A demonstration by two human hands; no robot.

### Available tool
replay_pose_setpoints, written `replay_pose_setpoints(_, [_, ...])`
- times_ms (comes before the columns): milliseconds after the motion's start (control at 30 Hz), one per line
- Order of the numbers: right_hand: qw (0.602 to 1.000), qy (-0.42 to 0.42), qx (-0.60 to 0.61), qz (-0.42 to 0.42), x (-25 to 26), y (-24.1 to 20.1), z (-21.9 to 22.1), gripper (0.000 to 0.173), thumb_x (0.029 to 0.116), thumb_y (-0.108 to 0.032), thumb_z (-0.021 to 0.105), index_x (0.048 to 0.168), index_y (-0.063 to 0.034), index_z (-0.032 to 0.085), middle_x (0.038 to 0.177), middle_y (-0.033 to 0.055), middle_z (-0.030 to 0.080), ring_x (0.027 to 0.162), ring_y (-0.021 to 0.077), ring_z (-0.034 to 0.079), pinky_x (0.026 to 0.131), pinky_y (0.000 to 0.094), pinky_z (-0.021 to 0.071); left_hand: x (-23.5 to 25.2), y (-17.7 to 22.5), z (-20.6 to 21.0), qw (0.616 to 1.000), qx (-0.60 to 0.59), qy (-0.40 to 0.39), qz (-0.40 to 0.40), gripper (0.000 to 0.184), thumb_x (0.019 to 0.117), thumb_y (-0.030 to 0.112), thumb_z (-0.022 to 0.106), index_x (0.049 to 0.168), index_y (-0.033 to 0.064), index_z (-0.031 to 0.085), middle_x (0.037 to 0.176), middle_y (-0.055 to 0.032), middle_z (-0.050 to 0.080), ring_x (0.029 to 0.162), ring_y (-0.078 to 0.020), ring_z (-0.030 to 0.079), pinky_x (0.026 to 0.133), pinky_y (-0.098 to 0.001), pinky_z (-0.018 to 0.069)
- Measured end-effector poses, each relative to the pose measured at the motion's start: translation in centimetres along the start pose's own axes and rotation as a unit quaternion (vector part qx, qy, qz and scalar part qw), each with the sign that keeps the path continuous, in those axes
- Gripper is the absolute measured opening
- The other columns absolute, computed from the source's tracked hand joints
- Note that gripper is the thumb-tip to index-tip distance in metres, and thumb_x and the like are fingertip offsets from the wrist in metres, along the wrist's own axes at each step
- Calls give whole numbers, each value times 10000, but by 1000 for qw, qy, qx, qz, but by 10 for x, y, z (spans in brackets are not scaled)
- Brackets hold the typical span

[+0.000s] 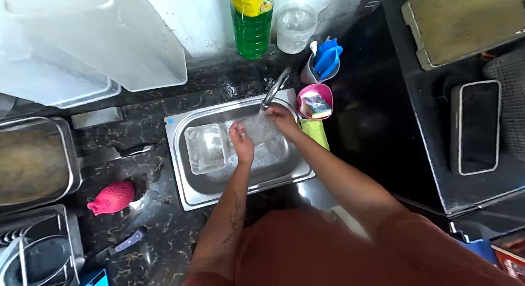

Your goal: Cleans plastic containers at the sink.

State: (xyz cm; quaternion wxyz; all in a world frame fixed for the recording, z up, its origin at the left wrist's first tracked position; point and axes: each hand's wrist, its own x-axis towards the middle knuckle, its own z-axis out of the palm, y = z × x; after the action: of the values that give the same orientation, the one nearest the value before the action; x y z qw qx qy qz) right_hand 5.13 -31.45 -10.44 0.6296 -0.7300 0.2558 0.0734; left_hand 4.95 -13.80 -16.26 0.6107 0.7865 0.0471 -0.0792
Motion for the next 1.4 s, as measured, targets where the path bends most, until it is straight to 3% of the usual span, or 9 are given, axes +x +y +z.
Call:
replay_pose_setpoints(367, [985, 92, -89, 111, -1, -2, 38, 685, 731, -339, 908, 1320, -149, 614, 1333, 212, 598, 1249, 410, 552, 969, 675, 470, -8, -1, 2, 999, 34, 8, 9, 428, 1114, 352, 348, 1438, 106, 481, 1323, -147, 583, 1162, -235, 597, 983, -443, 504])
replay_pose_setpoints(533, [994, 30, 89, 48, -3, 4, 12, 357, 1016, -146, 628, 1359, -48, 618, 1349, 134, 634, 1217, 202, 611, 1041, 408, 504, -10, 3, 1, 1000, -12, 10, -22, 427, 1126, 353, 289, 1465, 153, 454, 1331, -106, 597, 1112, -187, 621, 931, -409, 524])
replay_pose_setpoints(700, [985, 63, -125, -103, -13, 42, 23, 494, 1113, -335, 391, 1532, -85, 470, 1513, 156, 530, 1409, 250, 503, 1188, 470, 403, 3, 32, -1, 986, 162, -47, 8, 374, 1064, 143, 361, 1369, 13, 532, 1281, -203, 611, 1163, -304, 608, 985, -489, 510])
replay_pose_setpoints(833, [962, 78, -202, -166, -11, 38, 34, 473, 1108, -285, 413, 1512, -54, 494, 1429, 173, 608, 1322, 271, 595, 1147, 470, 455, 12, 40, 3, 860, 479, -78, 158, 578, 1048, 534, 394, 1365, 90, 586, 1381, -163, 607, 1364, -364, 503, 1139, -609, 339])
replay_pose_setpoints(1000, [991, -111, 20, -67, 19, 27, 22, 389, 1092, -214, 454, 1417, -37, 577, 1445, 132, 591, 1345, 191, 548, 1155, 403, 426, -9, 32, -16, 832, 503, -140, 188, 1158, 797, 791, 583, 1618, 49, 240, 1662, -225, 236, 1557, -393, 167, 1209, -697, 86])
replay_pose_setpoints(1100, [987, -117, 112, 6, 28, 32, 28, 385, 1067, -206, 494, 1379, -12, 609, 1409, 127, 623, 1319, 173, 565, 1136, 386, 433, -10, 42, -12, 832, 522, -132, 134, 1216, 709, 675, 797, 1617, 82, 247, 1532, -273, 411, 1424, -460, 384, 1165, -687, 228])
replay_pose_setpoints(1200, [988, 10, 121, -94, 8, 14, 44, 285, 1043, -99, 496, 1209, 42, 680, 1155, 148, 711, 1041, 156, 662, 941, 359, 537, 9, 62, -16, 859, 498, -115, 38, 1134, 727, 657, 795, 1574, 62, 331, 1455, -306, 467, 1319, -487, 478, 1087, -646, 383])
replay_pose_setpoints(1300, [977, 56, 62, -194, 3, 29, 48, 369, 1072, -163, 424, 1265, 9, 688, 1311, 151, 674, 1262, 215, 606, 1121, 420, 462, 27, 75, -28, 903, 406, -124, -67, 1042, 738, 655, 795, 1510, 56, 435, 1464, -271, 480, 1306, -455, 509, 1037, -643, 452])
replay_pose_setpoints(1400, [982, 134, -61, -122, 10, 31, 43, 515, 1121, -324, 302, 1293, -24, 684, 1295, 177, 685, 1286, 299, 604, 1144, 502, 425, 41, 87, -32, 937, 298, -156, -92, 716, 899, 477, 732, 1449, 66, 528, 1407, -219, 563, 1265, -375, 571, 1035, -610, 470])
